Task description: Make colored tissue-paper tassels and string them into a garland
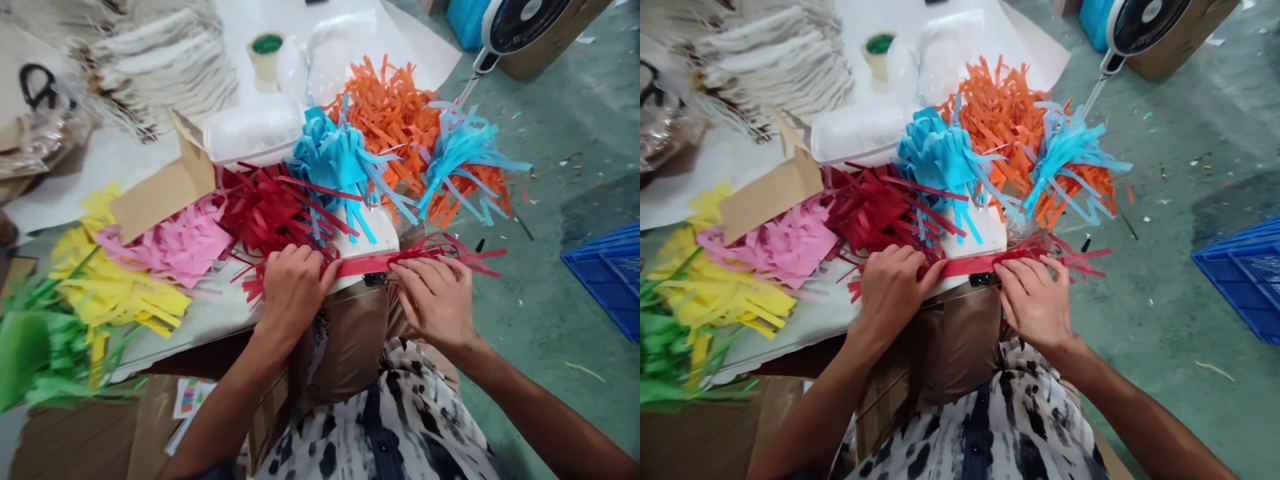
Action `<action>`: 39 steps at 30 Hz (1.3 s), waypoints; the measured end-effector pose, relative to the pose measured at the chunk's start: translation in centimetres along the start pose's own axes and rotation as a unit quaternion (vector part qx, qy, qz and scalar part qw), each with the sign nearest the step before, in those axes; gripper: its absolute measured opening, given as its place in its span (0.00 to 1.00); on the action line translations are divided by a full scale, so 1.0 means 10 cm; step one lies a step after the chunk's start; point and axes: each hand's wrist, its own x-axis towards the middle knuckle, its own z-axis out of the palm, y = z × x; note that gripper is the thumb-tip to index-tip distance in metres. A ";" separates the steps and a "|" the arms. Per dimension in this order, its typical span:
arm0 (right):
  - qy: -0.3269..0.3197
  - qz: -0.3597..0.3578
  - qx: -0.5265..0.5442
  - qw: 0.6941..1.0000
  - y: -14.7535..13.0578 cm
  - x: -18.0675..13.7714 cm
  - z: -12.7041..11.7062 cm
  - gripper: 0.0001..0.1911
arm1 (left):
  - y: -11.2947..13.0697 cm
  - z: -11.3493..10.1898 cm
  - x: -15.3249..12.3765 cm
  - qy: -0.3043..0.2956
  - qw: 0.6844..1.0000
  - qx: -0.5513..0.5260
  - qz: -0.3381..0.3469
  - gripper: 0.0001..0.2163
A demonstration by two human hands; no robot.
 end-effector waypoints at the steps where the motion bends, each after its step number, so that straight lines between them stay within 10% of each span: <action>1: 0.002 -0.001 -0.001 1.000 0.03 -0.01 0.00 0.22 | -0.06 -0.02 -0.02 0.006 1.000 0.013 -0.011 0.17; 7: 0.007 -0.014 -0.015 1.000 0.07 -0.01 0.01 0.18 | 0.01 -0.09 -0.17 0.150 0.988 0.009 -0.020 0.16; 11: 0.007 -0.021 -0.028 0.999 0.02 0.00 0.02 0.18 | 0.46 0.02 -0.24 0.086 0.980 -0.107 0.145 0.21; 15: 0.005 -0.036 -0.026 0.999 0.16 -0.03 -0.04 0.18 | 0.60 0.15 -0.26 0.039 0.981 -0.132 0.135 0.22; 23: 0.143 0.046 -0.086 0.985 0.62 -0.10 -0.35 0.03 | 0.50 0.18 -0.25 0.028 0.980 -0.144 0.136 0.21; 30: 0.001 -0.069 0.035 0.997 0.12 0.06 -0.11 0.16 | 0.45 0.15 -0.24 0.041 0.975 -0.164 0.144 0.18; 39: -0.010 -0.064 0.062 0.996 0.25 0.09 -0.04 0.13 | -0.14 0.00 -0.41 0.164 0.982 -0.085 0.045 0.05</action>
